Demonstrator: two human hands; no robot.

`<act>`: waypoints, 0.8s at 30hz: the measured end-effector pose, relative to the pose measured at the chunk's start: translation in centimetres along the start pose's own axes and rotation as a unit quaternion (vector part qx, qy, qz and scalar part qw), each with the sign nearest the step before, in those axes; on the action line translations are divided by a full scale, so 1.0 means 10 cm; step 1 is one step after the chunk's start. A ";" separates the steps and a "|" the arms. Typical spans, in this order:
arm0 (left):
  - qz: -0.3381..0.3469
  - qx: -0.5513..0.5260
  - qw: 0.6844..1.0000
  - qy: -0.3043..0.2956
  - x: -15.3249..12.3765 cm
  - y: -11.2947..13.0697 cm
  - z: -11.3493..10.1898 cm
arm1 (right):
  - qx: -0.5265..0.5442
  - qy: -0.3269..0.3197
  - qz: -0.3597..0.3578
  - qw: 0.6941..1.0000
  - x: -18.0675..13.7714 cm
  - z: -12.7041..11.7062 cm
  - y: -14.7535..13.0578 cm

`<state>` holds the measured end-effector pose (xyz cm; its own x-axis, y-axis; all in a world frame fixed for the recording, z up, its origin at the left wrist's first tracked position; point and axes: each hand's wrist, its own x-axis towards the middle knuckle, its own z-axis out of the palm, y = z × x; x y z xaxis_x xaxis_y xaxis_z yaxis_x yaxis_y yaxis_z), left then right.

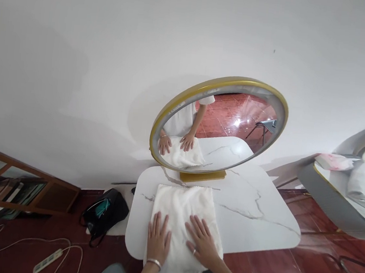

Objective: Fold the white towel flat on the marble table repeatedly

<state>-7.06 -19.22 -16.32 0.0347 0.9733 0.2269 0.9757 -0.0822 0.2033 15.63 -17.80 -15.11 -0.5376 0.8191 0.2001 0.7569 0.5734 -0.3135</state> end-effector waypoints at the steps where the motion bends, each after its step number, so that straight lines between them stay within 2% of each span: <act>1: -0.012 -0.010 1.000 0.000 0.00 0.02 0.00 | 0.023 0.005 0.011 1.000 -0.02 -0.01 0.04; 3: -0.067 -0.041 0.997 -0.003 0.11 0.07 -0.01 | 0.074 0.042 0.071 0.994 0.01 -0.03 0.17; 4: -0.111 -0.059 0.992 -0.001 0.21 0.08 -0.02 | 0.093 0.069 0.126 0.985 0.06 -0.04 0.26; 7: -0.245 -0.103 0.964 0.019 0.64 0.09 -0.03 | 0.106 0.132 0.305 0.937 0.31 -0.10 0.60; 9: -0.291 -0.124 0.948 0.027 0.96 0.05 -0.04 | 0.099 0.132 0.368 0.915 0.49 -0.14 0.80; 12: -0.307 -0.163 0.937 0.016 1.31 -0.04 -0.07 | 0.109 0.102 0.402 0.903 0.73 -0.15 1.00; 15: -0.302 -0.204 0.931 0.003 1.48 -0.12 -0.12 | 0.130 0.058 0.427 0.893 0.88 -0.13 1.08; 19: -0.283 -0.247 0.927 -0.018 1.50 -0.15 -0.22 | 0.154 0.007 0.436 0.886 0.99 -0.13 1.14; 24: -0.254 -0.280 0.925 -0.039 1.35 -0.07 -0.34 | 0.185 -0.036 0.420 0.888 1.02 -0.16 1.15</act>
<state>-8.02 -6.78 -10.21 -0.3611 0.9274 -0.0980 0.6051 0.3130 0.7320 19.43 -2.81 -15.13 0.1261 0.9445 -0.3032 0.7359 -0.2940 -0.6099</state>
